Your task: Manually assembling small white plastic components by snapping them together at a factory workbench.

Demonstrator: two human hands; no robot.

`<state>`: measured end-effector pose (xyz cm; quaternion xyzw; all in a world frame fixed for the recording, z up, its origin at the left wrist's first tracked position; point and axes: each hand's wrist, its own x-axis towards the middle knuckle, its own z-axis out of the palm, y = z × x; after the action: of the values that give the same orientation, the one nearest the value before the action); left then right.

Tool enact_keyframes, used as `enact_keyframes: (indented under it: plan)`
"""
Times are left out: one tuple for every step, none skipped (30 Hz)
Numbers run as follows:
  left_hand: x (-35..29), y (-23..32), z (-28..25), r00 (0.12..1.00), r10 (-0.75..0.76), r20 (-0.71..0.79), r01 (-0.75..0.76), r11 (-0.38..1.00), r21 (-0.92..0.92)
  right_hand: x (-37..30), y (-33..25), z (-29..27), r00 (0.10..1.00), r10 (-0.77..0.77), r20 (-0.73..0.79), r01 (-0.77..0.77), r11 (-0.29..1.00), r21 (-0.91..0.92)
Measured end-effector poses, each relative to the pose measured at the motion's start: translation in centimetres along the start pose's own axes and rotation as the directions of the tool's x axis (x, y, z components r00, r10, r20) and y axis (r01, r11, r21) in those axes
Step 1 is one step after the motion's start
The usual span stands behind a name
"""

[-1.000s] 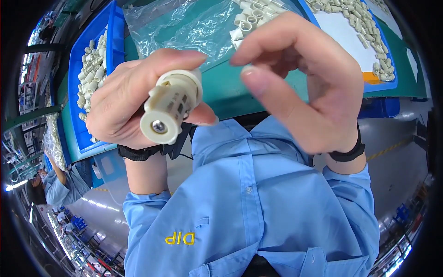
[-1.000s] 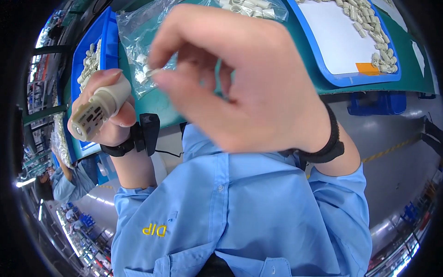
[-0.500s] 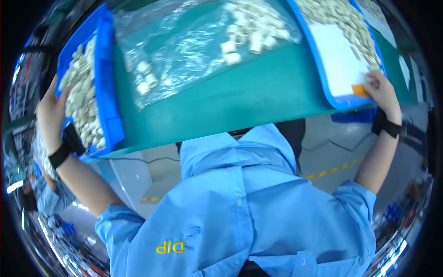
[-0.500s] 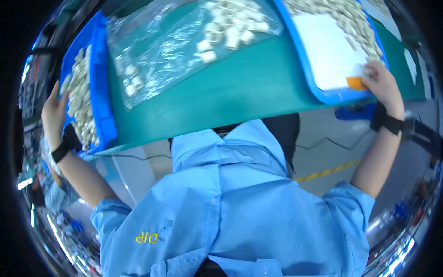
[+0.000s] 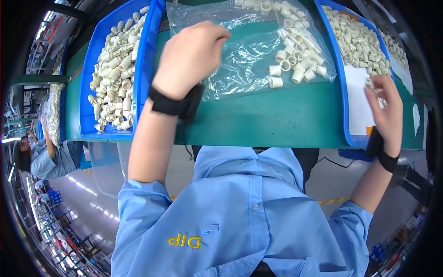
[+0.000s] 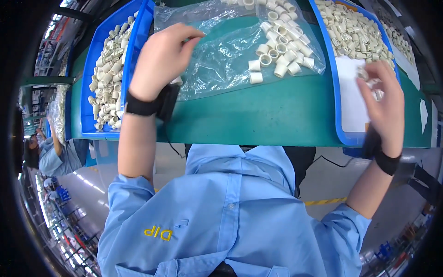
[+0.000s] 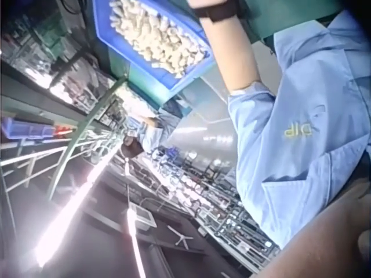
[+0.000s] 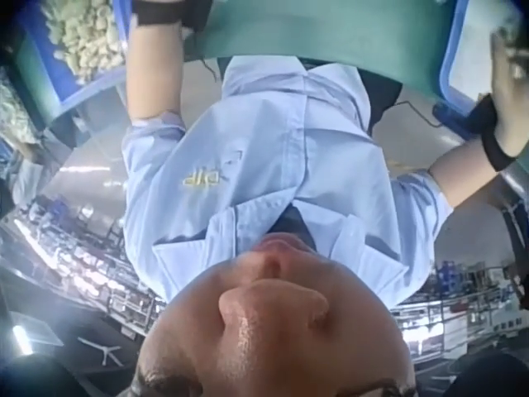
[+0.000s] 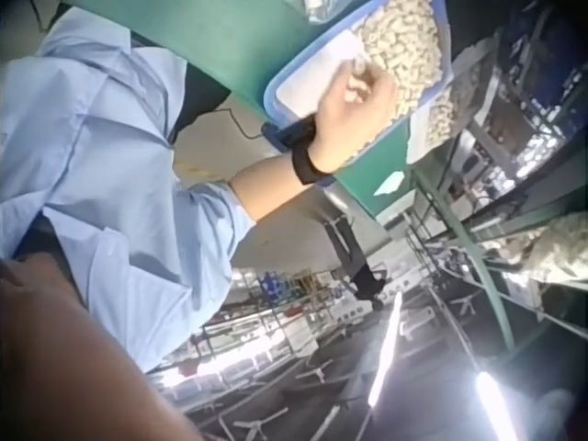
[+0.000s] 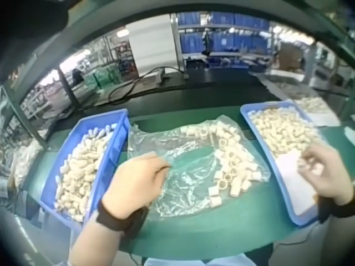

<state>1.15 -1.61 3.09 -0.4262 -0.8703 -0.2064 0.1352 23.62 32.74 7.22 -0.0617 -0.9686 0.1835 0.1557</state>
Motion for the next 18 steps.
enact_keyframes:
  plan:
    - [1.6, -0.2, 1.6, 0.998, 0.062, -0.016, -0.062, 0.998, -0.014, 0.7, -2.6, 0.1, 0.998, -0.060, -0.019, 0.062, 0.995, 0.079]
    - [2.4, -0.8, 3.1, 0.998, -0.014, 0.055, 0.014, 1.000, -0.002, 2.2, -4.5, 1.5, 0.988, -0.150, -0.036, 0.154, 0.969, 0.191]
    - [3.8, -0.7, 4.3, 0.990, -0.067, 0.123, 0.069, 0.998, -0.009, 3.4, -6.5, 2.5, 0.975, -0.204, -0.086, 0.220, 0.934, 0.282]
    - [5.2, 0.1, 4.9, 0.970, -0.119, 0.214, 0.109, 0.992, 0.060, 4.6, -8.0, 3.6, 0.958, -0.247, -0.146, 0.285, 0.886, 0.366]
    - [6.3, 0.7, 5.3, 0.938, -0.179, 0.297, 0.145, 0.980, 0.135, 5.9, -9.3, 4.7, 0.934, -0.299, -0.196, 0.354, 0.853, 0.383]
    - [7.0, 1.1, 6.0, 0.942, -0.164, 0.292, 0.131, 0.983, 0.129, 7.1, -10.2, 5.8, 0.907, -0.343, -0.245, 0.416, 0.820, 0.393]
    - [7.6, 1.4, 6.7, 0.952, -0.137, 0.275, 0.123, 0.990, 0.069, 8.1, -11.0, 6.8, 0.918, -0.320, -0.232, 0.393, 0.805, 0.445]
    - [7.8, 1.3, 7.2, 0.959, -0.125, 0.254, 0.124, 0.992, 0.020, 9.1, -11.6, 8.0, 0.925, -0.309, -0.219, 0.379, 0.777, 0.503]
    - [8.3, 1.6, 7.8, 0.967, -0.101, 0.234, 0.113, 0.993, -0.040, 9.8, -11.5, 9.1, 0.923, -0.308, -0.231, 0.384, 0.781, 0.493]
    - [8.8, 2.1, 8.6, 0.970, -0.090, 0.227, 0.102, 0.994, -0.041, 10.5, -11.1, 10.2, 0.936, -0.238, -0.260, 0.345, 0.768, 0.539]
    - [9.0, 2.4, 9.4, 0.986, -0.084, 0.146, 0.090, 0.995, -0.034, 11.0, -10.7, 11.3, 0.944, -0.169, -0.282, 0.310, 0.746, 0.590]
    - [9.1, 2.7, 10.0, 0.995, -0.080, 0.067, 0.082, 0.996, -0.027, 11.1, -10.1, 12.4, 0.943, -0.171, -0.287, 0.314, 0.744, 0.589]
    - [9.3, 2.7, 10.5, 0.997, -0.075, -0.011, 0.075, 0.997, -0.020, 11.1, -9.4, 13.5, 0.951, -0.101, -0.292, 0.279, 0.687, 0.671]
    - [9.5, 2.8, 10.4, 0.997, -0.074, -0.004, 0.074, 0.997, -0.023, 10.8, -9.1, 14.3, 0.959, -0.023, -0.282, 0.235, 0.622, 0.747]
    - [9.9, 2.7, 10.3, 0.997, -0.068, 0.021, 0.068, 0.998, 0.006, 10.6, -8.6, 14.8, 0.963, 0.055, -0.264, 0.192, 0.547, 0.815]
    - [10.3, 2.7, 10.2, 0.997, -0.063, 0.047, 0.061, 0.998, 0.035, 10.3, -8.3, 15.2, 0.963, 0.064, -0.260, 0.184, 0.550, 0.815]
    - [10.8, 2.4, 10.3, 0.996, -0.058, 0.069, 0.053, 0.996, 0.066, 10.3, -8.4, 15.3, 0.964, 0.063, -0.260, 0.186, 0.539, 0.821]
    - [11.1, 2.3, 10.5, 0.996, -0.055, 0.072, 0.050, 0.997, 0.063, 10.4, -8.5, 15.4, 0.964, 0.063, -0.260, 0.189, 0.529, 0.827]
